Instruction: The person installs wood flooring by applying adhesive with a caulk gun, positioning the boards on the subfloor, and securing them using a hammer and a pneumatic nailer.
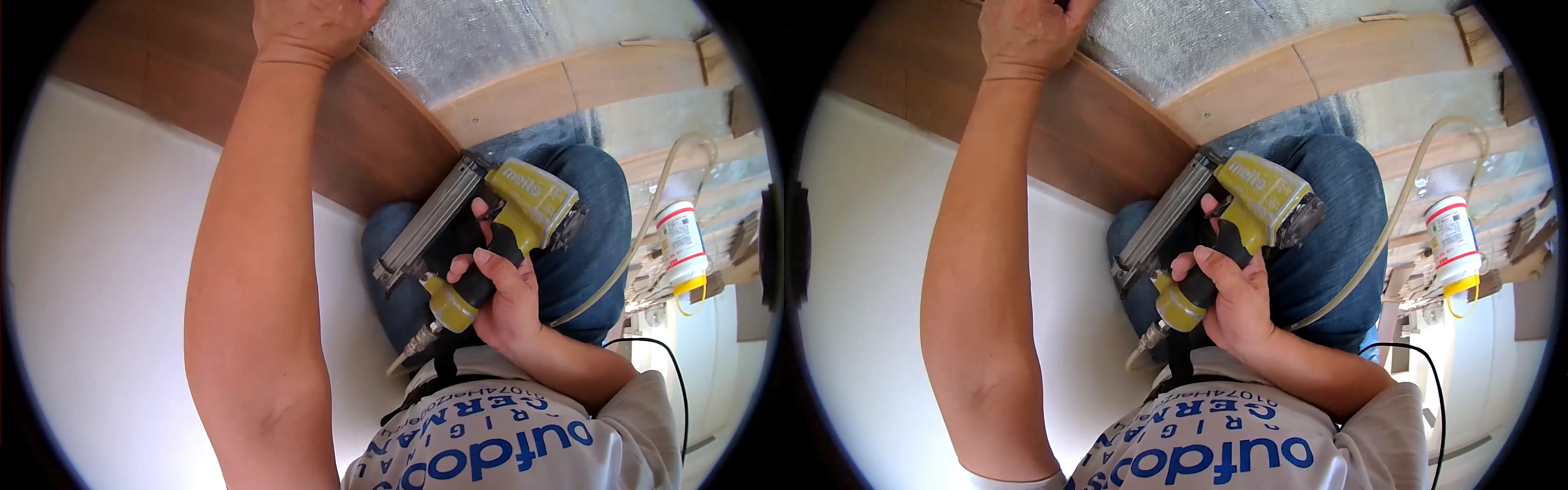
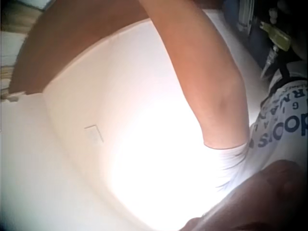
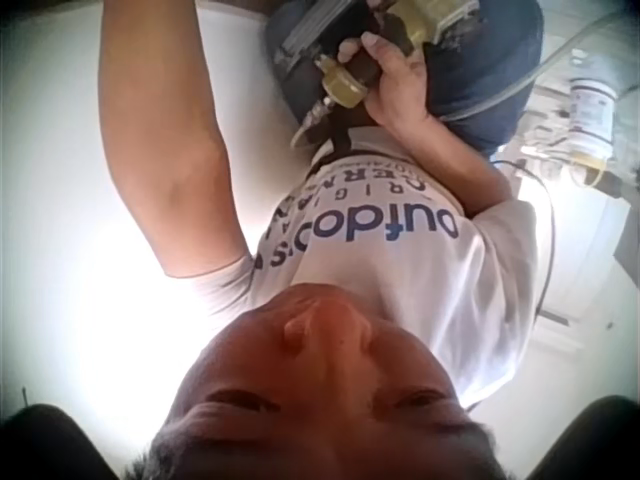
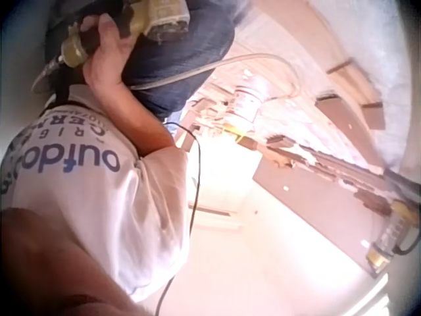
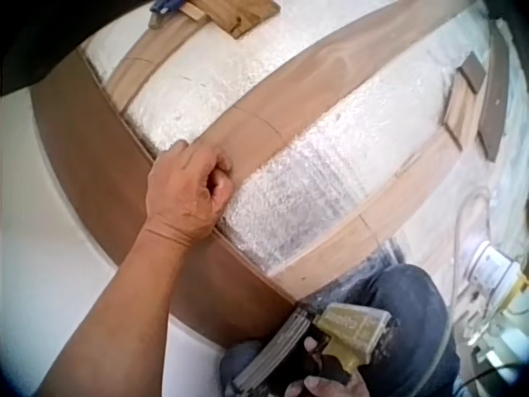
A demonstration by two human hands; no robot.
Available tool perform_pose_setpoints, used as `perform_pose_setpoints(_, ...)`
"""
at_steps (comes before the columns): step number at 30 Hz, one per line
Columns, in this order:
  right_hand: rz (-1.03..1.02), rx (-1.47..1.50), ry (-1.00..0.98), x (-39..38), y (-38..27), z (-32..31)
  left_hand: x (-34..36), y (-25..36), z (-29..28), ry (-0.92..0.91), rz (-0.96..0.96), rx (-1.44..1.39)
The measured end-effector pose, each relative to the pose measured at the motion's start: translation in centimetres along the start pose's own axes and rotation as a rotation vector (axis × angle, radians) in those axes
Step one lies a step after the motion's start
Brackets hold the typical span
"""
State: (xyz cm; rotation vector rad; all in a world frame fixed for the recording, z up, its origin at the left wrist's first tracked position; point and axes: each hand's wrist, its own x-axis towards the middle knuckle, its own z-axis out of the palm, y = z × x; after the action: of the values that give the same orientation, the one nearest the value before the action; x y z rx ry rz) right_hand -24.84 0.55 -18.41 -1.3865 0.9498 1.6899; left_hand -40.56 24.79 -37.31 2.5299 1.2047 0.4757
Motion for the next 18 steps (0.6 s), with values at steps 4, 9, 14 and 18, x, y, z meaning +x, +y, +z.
perform_pose_setpoints(4,-0.035,0.001,-0.002,0.0,0.1,0.4,-0.3,0.2,0.3,0.020,0.020,-0.029)
perform_pose_setpoints(9,-0.017,-0.057,-0.022,0.5,-0.3,1.0,-0.1,0.1,0.2,-0.026,0.012,-0.018)
perform_pose_setpoints(14,0.010,-0.100,0.064,0.3,-1.0,0.7,0.1,0.6,0.2,-0.043,-0.019,-0.006)
perform_pose_setpoints(18,-0.018,-0.047,0.176,-3.6,-2.5,1.7,0.8,-0.3,-0.8,-0.025,-0.001,-0.019)
